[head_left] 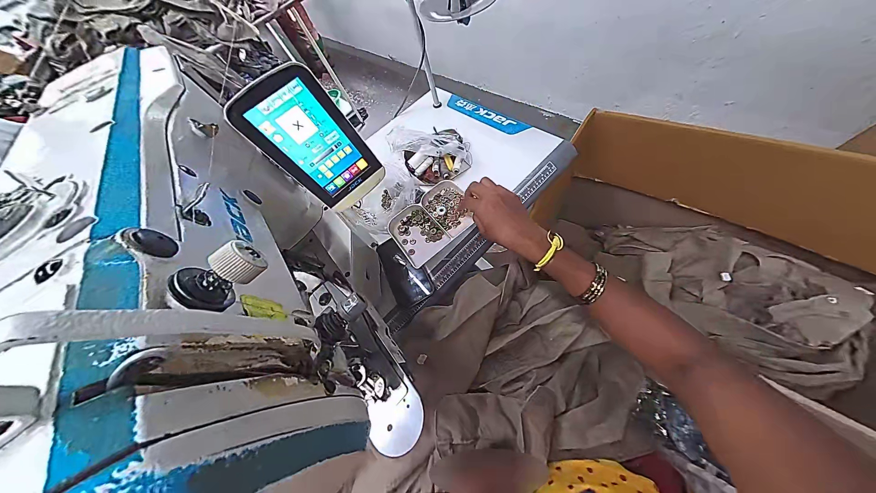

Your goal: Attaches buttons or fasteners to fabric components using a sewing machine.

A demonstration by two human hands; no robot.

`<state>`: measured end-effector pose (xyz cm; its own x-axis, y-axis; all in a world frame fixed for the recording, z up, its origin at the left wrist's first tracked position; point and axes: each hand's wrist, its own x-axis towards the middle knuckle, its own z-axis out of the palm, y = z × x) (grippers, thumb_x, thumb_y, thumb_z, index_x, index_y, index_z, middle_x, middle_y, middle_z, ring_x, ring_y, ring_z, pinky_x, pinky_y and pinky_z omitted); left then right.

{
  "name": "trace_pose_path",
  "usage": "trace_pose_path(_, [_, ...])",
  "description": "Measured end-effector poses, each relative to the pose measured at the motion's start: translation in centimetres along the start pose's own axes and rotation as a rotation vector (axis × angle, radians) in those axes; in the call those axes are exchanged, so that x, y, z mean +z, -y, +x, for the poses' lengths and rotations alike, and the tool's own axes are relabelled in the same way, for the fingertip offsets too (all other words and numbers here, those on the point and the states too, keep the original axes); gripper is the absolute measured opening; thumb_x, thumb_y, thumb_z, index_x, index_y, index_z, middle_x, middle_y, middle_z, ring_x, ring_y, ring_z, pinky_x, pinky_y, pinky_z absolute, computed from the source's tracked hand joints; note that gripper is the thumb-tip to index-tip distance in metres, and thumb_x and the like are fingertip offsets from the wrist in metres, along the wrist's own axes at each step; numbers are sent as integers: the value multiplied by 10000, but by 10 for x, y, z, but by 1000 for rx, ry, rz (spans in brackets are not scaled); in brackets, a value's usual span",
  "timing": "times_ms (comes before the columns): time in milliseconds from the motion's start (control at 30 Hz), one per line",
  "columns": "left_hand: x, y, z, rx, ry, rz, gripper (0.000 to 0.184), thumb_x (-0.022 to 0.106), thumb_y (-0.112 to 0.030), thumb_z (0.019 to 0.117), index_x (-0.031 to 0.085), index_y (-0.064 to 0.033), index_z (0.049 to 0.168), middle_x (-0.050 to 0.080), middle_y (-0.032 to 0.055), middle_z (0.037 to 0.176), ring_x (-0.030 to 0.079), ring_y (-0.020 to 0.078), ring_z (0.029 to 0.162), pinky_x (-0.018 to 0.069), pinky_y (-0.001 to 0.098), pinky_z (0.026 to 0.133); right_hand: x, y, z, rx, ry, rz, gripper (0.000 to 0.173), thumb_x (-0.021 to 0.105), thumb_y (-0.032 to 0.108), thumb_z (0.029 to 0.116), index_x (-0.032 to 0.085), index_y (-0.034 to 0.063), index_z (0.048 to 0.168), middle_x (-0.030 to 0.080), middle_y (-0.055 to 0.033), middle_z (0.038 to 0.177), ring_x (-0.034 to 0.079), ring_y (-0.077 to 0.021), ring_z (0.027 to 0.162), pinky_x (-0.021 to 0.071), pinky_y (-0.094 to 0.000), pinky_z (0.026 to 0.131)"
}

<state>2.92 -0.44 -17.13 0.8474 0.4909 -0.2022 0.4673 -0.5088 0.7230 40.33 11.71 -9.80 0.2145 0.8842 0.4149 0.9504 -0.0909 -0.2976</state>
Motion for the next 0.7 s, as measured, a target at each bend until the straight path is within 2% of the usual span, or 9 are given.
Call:
trace_pose_path(167, [-1,4,6,15,2,17,236,601,-187,1014,765,-29,1076,762,147,941,749,303,856,597,527,803,0,6,1,-123,19,-38,224,690,-43,880,784,98,1027,687,-143,1026,634,-352,968,494,-478,744])
trace_pose_path(267, [-1,7,7,-19,19,34,288,554,-229,1041,758,-42,1122,761,148,1000,746,302,917,582,535,856,-2,-3,4,-67,34,-45,178,666,-27,905,769,85,997,685,-144,1022,636,-359,998,503,-484,770])
trace_pose_path(333, [-1,8,7,-29,35,28,298,546,-234,1048,755,-43,1139,759,147,1038,743,294,951,577,525,885,-6,-11,7,-2,72,2,242,619,-56,908,767,75,1048,687,-153,1049,632,-368,1046,524,-499,824])
trace_pose_path(433, [-1,8,7,-34,56,36,305,541,-234,1050,750,-36,1148,755,153,1068,740,298,979,574,520,902,-11,-14,6,18,82,56,260,596,-57,920,762,70,1075,683,-154,1053,639,-361,1050,547,-493,808])
trace_pose_path(500, [-2,9,8,-25,63,45,307,535,-235,1052,749,-39,1150,755,151,1077,739,295,993,574,514,908,-12,-11,2,-1,80,49,215,625,-17,933,759,77,1071,674,-148,1052,647,-347,1028,555,-482,771])
trace_pose_path(567, [-4,9,9,-10,52,42,308,534,-236,1051,751,-37,1144,757,152,1059,742,297,973,578,519,894,-15,-4,-6,-47,28,15,153,699,0,896,760,71,1017,658,-137,1006,648,-332,951,548,-457,696])
trace_pose_path(633, [-4,10,8,6,33,42,303,536,-227,1048,755,-32,1124,759,156,1029,745,303,948,583,521,874,-14,-1,-10,-69,4,-9,125,715,47,906,760,64,1021,654,-137,1004,648,-325,943,552,-445,694])
trace_pose_path(667, [-3,10,8,9,26,44,301,538,-225,1047,757,-32,1120,759,156,1022,746,304,941,583,522,868,-10,-2,-11,-84,-10,-13,110,710,104,932,757,54,1018,653,-144,1002,647,-328,938,550,-444,695])
trace_pose_path(700, [-2,9,8,8,24,45,297,540,-220,1045,756,-32,1122,759,157,1026,745,305,945,581,525,873,-6,-3,-12,-102,-18,-17,166,713,195,955,754,47,1017,654,-147,1008,649,-327,937,550,-442,698])
